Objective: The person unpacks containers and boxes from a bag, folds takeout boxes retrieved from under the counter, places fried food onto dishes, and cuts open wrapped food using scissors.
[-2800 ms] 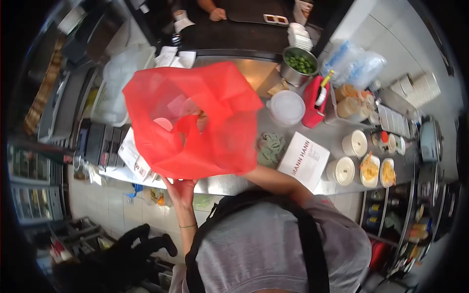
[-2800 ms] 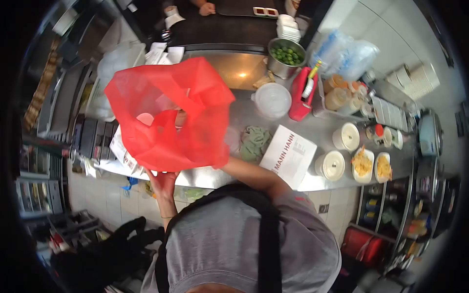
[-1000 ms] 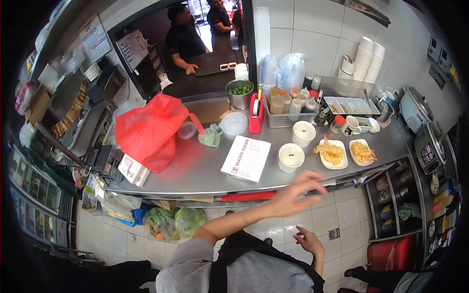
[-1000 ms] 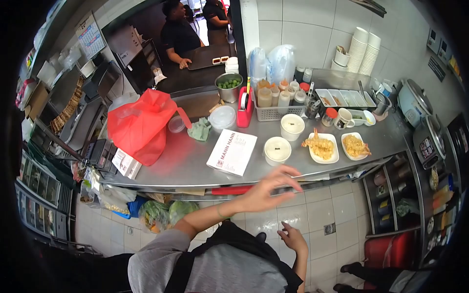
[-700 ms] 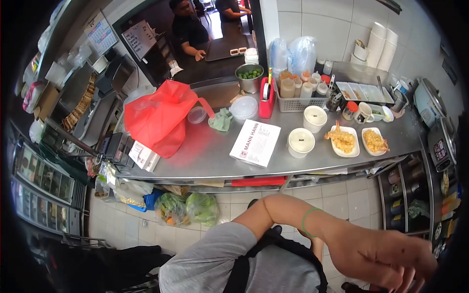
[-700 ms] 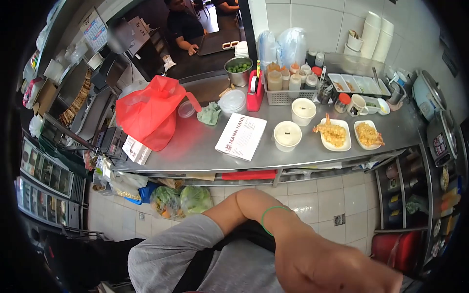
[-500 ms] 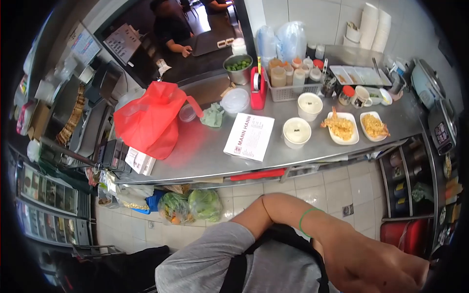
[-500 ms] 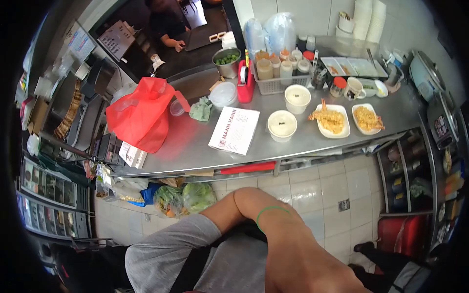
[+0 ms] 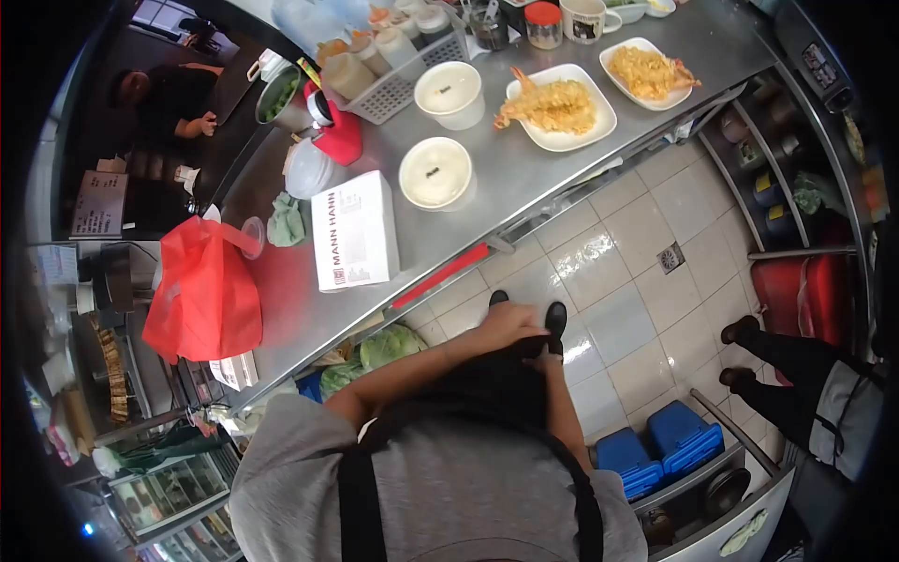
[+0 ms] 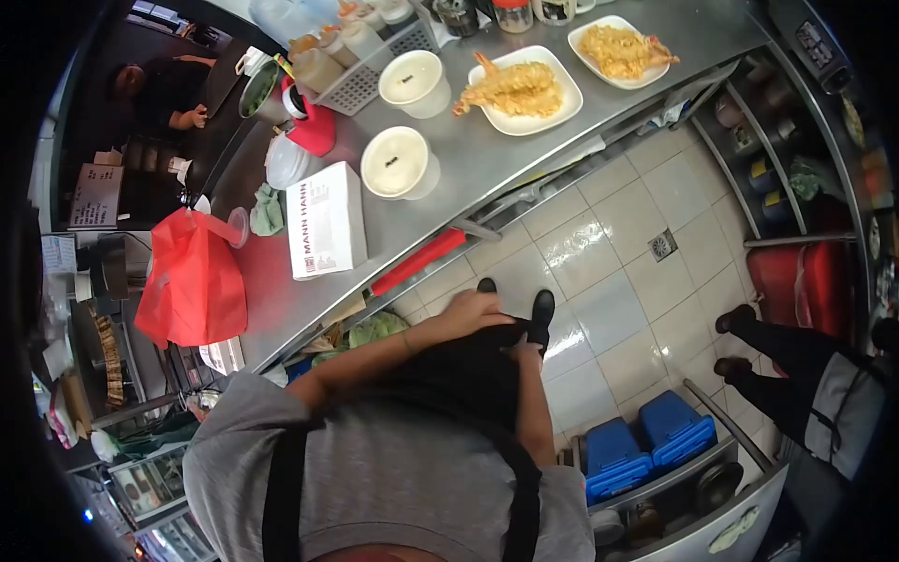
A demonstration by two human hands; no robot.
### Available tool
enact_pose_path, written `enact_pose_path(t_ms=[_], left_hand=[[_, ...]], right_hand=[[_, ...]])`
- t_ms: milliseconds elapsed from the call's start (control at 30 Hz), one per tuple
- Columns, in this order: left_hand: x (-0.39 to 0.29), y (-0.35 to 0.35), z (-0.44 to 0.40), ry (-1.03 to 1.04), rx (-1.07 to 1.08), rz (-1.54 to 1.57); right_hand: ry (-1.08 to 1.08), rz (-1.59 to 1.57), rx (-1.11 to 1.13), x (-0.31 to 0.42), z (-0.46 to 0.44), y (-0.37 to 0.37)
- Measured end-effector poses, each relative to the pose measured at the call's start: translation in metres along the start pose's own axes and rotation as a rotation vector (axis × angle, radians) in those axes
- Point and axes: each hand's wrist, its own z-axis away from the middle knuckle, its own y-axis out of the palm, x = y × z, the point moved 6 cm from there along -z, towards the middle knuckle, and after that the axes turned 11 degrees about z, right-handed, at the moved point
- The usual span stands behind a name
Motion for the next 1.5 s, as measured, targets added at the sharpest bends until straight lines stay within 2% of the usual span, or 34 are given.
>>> enact_pose_path(t_ms=[33, 67, 133, 167, 233, 267, 333, 400, 467, 500, 567, 600, 633, 700, 733, 767, 800, 833, 867, 933, 967, 1000, 1033, 1067, 1100, 1167, 1233, 1300, 1333, 1367, 1400, 1433, 1467, 1500], left_hand=[[0.052, 0.026, 0.021, -0.146, 0.082, -0.194], [0.085, 0.035, 0.049, -0.315, 0.185, -0.331], [0.137, 0.056, 0.115, -0.474, 0.433, -0.405], [0.138, 0.059, 0.113, -0.491, 0.428, -0.406], [0.145, 0.074, 0.110, -0.551, 0.615, -0.302], [0.144, 0.082, 0.109, -0.536, 0.648, -0.300], [0.144, 0.108, 0.113, -0.517, 0.874, -0.259], [0.134, 0.115, 0.123, -0.373, 0.971, -0.156], [0.125, 0.111, 0.121, -0.408, 1.028, 0.040], [0.117, 0.111, 0.108, -0.415, 1.028, 0.035], [0.124, 0.115, 0.105, -0.985, 1.190, 0.146], [0.154, 0.136, 0.100, -0.860, 1.207, 0.313], [0.183, 0.154, 0.093, -0.728, 1.219, 0.476], [0.162, 0.135, -0.001, -0.406, 0.760, 0.092], [0.160, 0.119, -0.035, -0.353, 0.368, -0.076], [0.174, 0.114, -0.066, -0.096, 0.145, -0.161], [0.163, 0.093, -0.097, -0.028, -0.122, -0.187], [0.171, 0.077, -0.121, -0.059, -0.360, -0.086], [0.180, 0.060, -0.137, -0.094, -0.600, 0.016], [0.208, 0.040, -0.146, -0.623, -1.015, 0.415], [0.217, 0.032, -0.152, -0.628, -1.024, 0.406], [0.242, 0.037, -0.151, -0.752, -1.135, 0.881], [0.261, 0.047, -0.154, -0.853, -1.208, 1.374], [0.291, 0.050, -0.156, -0.772, -1.169, 1.482], [0.299, 0.047, -0.156, -0.774, -1.178, 1.480], [0.307, 0.047, -0.158, -0.709, -1.218, 1.668], [0.299, 0.037, -0.158, -0.648, -1.225, 1.773], [0.274, 0.021, -0.164, -0.587, -1.227, 1.879], [0.255, 0.010, -0.169, -0.562, -1.240, 1.962], [0.247, 0.003, -0.171, -0.535, -1.253, 2.044], [0.254, -0.002, -0.170, -0.538, -1.255, 2.044], [0.254, -0.020, -0.176, -0.306, -1.110, 2.036], [0.254, -0.036, -0.180, -0.082, -0.960, 2.008], [0.262, -0.042, -0.178, -0.083, -0.958, 2.008]], right_hand=[[0.324, -0.304, 0.182, -0.022, 0.002, 0.033], [0.315, -0.303, 0.191, -0.029, -0.002, 0.040], [0.199, -0.464, 0.143, -0.037, -0.023, 0.049], [0.185, -0.456, 0.151, -0.041, -0.030, 0.054], [0.213, -0.516, 0.109, -0.052, -0.046, 0.063], [0.189, -0.493, 0.106, -0.055, -0.050, 0.065], [0.183, -0.435, 0.087, -0.062, -0.054, 0.068], [0.200, -0.430, 0.120, -0.070, -0.057, 0.071], [0.202, -0.445, 0.132, -0.072, -0.055, 0.066], [0.195, -0.448, 0.134, -0.072, -0.060, 0.067], [0.178, -0.379, 0.071, -0.073, -0.073, 0.068], [0.171, -0.381, 0.072, -0.074, -0.089, 0.074], [0.089, -0.493, -0.058, -0.074, -0.117, 0.076], [-0.066, -0.717, -0.316, -0.076, -0.160, 0.076], [-0.096, -0.899, -0.450, -0.076, -0.171, 0.053], [-0.123, -1.080, -0.588, -0.075, -0.182, 0.020], [-0.208, -1.182, -0.569, -0.071, -0.202, -0.007], [-0.340, -1.419, -0.679, -0.069, -0.205, -0.048], [-0.364, -1.440, -0.674, -0.073, -0.173, -0.114], [-0.452, -1.757, -0.694, -0.066, -0.184, -0.177], [-0.433, -1.911, -0.644, -0.062, -0.185, -0.204], [-0.410, -2.064, -0.591, -0.059, -0.193, -0.225], [-0.407, -2.048, -0.571, -0.054, -0.214, -0.239], [-0.400, -2.030, -0.549, -0.050, -0.234, -0.247], [-0.401, -2.029, -0.540, -0.047, -0.247, -0.257], [-0.334, -1.660, -0.540, -0.039, -0.263, -0.272], [-0.262, -1.722, -0.594, -0.041, -0.234, -0.291], [-0.260, -1.581, -0.812, -0.050, -0.184, -0.316], [-0.396, -1.666, -0.921, -0.045, -0.206, -0.320], [-0.392, -1.664, -0.916, -0.044, -0.198, -0.321], [-0.514, -1.878, -0.778, -0.039, -0.187, -0.326], [-0.636, -2.084, -0.623, -0.031, -0.175, -0.331], [-0.742, -2.135, -0.581, -0.019, -0.187, -0.325], [-0.741, -2.136, -0.583, -0.012, -0.191, -0.317]])
